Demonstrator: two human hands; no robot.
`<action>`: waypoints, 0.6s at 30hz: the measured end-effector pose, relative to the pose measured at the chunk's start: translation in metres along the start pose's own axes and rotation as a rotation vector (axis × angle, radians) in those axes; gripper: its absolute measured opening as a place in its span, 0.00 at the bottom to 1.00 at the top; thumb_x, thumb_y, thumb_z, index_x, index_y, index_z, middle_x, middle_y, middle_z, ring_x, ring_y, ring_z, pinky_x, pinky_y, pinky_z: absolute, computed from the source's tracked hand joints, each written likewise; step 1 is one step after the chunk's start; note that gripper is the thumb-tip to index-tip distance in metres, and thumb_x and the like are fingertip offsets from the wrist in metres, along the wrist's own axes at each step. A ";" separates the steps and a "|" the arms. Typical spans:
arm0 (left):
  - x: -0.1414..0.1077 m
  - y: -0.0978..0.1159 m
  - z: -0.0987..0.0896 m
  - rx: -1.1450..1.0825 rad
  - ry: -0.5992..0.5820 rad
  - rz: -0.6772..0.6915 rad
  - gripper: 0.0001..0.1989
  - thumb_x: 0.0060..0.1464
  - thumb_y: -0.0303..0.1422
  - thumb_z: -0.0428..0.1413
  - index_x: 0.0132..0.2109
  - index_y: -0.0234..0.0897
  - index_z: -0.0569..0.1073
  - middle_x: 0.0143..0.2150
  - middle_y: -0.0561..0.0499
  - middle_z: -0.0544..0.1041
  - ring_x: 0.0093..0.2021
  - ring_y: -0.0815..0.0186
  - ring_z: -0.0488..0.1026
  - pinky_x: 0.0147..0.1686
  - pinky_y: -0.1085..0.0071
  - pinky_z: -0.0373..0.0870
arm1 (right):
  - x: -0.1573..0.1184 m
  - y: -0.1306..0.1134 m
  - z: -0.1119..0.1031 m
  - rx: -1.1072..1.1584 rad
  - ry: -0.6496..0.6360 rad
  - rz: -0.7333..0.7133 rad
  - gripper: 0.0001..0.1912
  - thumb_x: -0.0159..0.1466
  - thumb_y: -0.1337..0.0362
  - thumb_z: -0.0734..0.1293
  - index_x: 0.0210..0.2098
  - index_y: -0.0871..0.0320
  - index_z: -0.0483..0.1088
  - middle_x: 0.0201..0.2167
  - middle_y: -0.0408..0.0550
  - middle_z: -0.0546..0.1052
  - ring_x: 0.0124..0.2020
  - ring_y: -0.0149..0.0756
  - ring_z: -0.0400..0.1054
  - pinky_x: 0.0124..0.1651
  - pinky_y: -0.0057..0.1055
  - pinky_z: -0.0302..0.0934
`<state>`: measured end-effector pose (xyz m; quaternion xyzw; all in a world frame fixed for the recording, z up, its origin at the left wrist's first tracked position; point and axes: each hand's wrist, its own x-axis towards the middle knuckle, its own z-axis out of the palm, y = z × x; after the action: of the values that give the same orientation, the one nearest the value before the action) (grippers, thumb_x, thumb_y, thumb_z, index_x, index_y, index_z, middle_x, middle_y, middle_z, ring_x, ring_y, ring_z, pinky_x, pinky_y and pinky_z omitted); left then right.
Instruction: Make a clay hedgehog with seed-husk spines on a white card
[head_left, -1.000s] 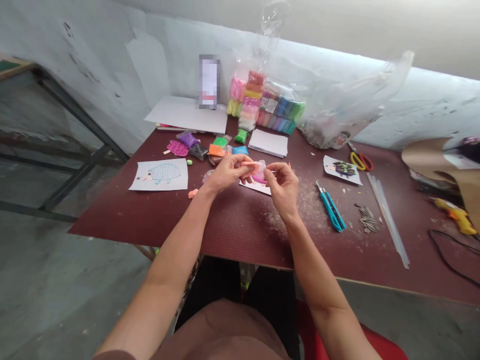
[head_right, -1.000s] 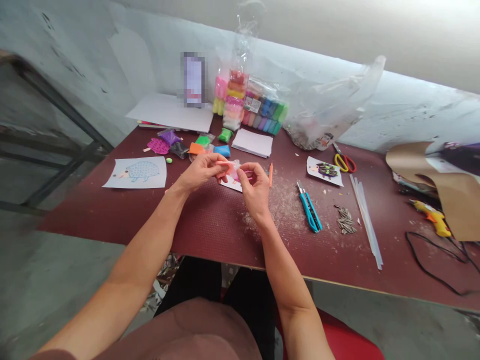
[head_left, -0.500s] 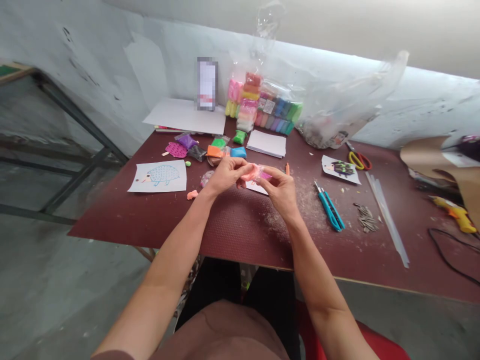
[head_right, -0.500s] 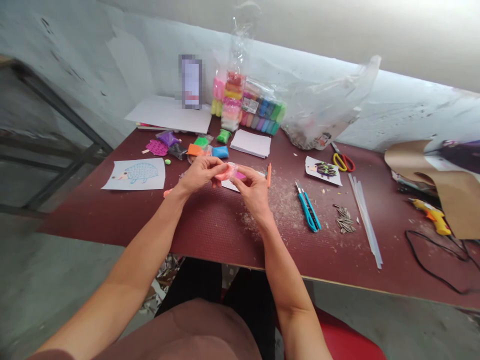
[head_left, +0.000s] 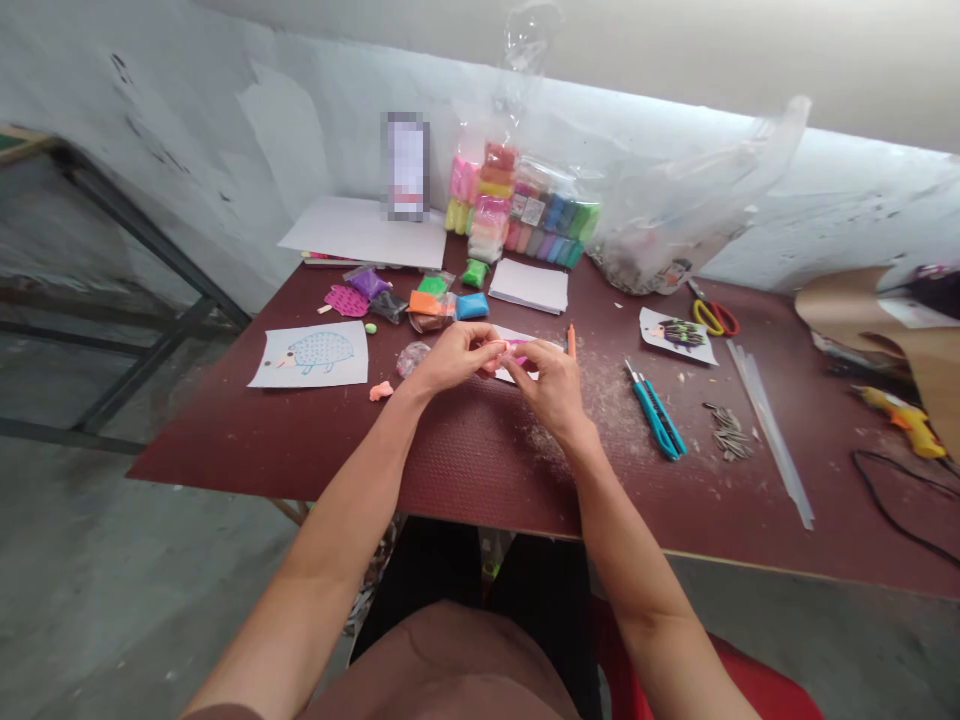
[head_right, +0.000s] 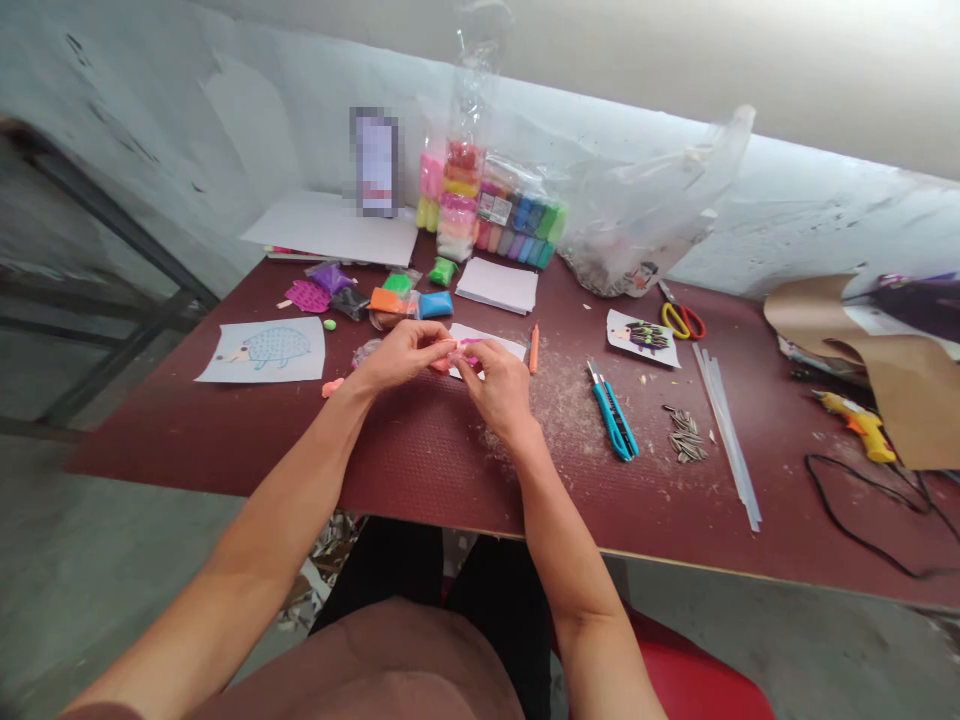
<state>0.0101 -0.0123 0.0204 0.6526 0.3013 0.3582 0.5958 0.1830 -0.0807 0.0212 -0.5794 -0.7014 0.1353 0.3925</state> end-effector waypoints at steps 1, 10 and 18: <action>0.000 0.000 0.000 -0.007 -0.004 -0.009 0.16 0.58 0.42 0.63 0.30 0.34 0.73 0.24 0.54 0.72 0.25 0.71 0.72 0.28 0.75 0.73 | 0.000 0.000 0.001 -0.007 0.004 -0.003 0.08 0.69 0.60 0.70 0.35 0.53 0.79 0.36 0.48 0.82 0.33 0.37 0.75 0.43 0.36 0.67; -0.001 0.001 0.000 0.002 -0.070 -0.042 0.17 0.59 0.42 0.63 0.29 0.34 0.72 0.23 0.56 0.69 0.21 0.73 0.69 0.21 0.77 0.68 | -0.001 -0.001 0.002 0.050 0.003 0.007 0.08 0.70 0.57 0.69 0.39 0.53 0.79 0.42 0.50 0.82 0.35 0.37 0.76 0.44 0.38 0.70; 0.000 0.001 -0.002 0.084 -0.170 -0.028 0.15 0.63 0.39 0.58 0.30 0.35 0.73 0.25 0.55 0.70 0.22 0.72 0.71 0.23 0.77 0.67 | -0.003 -0.001 0.003 -0.202 -0.029 -0.063 0.13 0.72 0.60 0.65 0.30 0.54 0.71 0.34 0.48 0.78 0.34 0.37 0.70 0.40 0.32 0.62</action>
<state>0.0087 -0.0115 0.0213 0.7007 0.2735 0.2803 0.5964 0.1804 -0.0834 0.0190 -0.5916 -0.7350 0.0598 0.3258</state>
